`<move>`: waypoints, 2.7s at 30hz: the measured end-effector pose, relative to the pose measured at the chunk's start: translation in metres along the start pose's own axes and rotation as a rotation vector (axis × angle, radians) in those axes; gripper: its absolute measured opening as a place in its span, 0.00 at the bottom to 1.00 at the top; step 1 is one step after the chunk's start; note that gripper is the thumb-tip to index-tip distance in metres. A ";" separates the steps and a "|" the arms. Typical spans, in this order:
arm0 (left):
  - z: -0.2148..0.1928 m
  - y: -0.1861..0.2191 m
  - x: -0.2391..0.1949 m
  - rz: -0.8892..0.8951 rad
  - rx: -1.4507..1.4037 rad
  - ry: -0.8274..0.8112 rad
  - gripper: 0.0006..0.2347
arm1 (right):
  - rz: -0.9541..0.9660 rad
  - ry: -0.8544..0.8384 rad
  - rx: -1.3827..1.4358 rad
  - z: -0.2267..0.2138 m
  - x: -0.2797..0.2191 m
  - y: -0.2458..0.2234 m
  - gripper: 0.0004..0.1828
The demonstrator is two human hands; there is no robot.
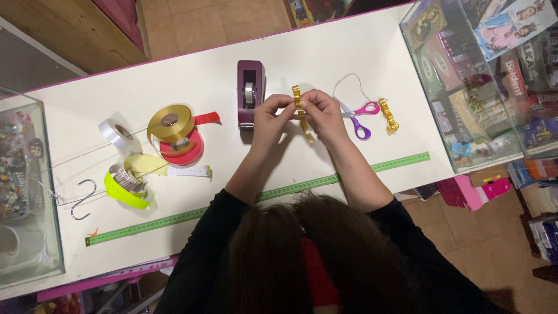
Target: The person cuts a length of gold ribbon using scissors, then folds and twists the ribbon to form a decorative bow. The finished bow is placed on the table next to other crafting supplies.
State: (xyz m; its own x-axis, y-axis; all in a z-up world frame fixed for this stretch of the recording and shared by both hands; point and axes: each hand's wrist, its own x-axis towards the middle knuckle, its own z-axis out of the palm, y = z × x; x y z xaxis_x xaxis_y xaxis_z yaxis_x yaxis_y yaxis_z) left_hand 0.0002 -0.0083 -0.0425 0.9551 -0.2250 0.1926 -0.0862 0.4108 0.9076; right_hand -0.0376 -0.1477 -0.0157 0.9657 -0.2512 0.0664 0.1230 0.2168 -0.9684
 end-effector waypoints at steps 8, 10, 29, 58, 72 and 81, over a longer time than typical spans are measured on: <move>0.006 0.030 -0.004 0.031 0.133 -0.049 0.05 | -0.006 -0.047 -0.029 -0.003 0.000 -0.001 0.03; 0.005 0.030 -0.003 0.005 0.089 -0.061 0.04 | 0.007 -0.041 0.027 -0.009 0.003 0.011 0.04; -0.051 0.108 -0.019 0.106 0.101 0.155 0.06 | -0.309 -0.415 -0.766 0.046 -0.018 0.044 0.25; -0.007 0.055 -0.043 -0.367 -0.125 0.193 0.06 | -0.597 -0.334 -0.646 -0.045 -0.001 -0.017 0.13; -0.014 0.046 -0.040 -0.447 -0.196 0.056 0.06 | 0.289 -0.260 -0.034 -0.021 -0.010 -0.048 0.13; -0.017 0.066 -0.039 -0.397 -0.028 -0.062 0.04 | 0.478 -0.226 0.068 -0.030 0.002 -0.023 0.08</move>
State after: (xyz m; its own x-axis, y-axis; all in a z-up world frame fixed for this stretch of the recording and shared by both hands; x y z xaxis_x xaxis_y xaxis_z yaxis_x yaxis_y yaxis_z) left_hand -0.0383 0.0422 0.0033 0.8938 -0.4235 -0.1476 0.2942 0.3051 0.9057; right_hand -0.0451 -0.1815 -0.0002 0.9419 0.0981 -0.3212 -0.3355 0.3203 -0.8859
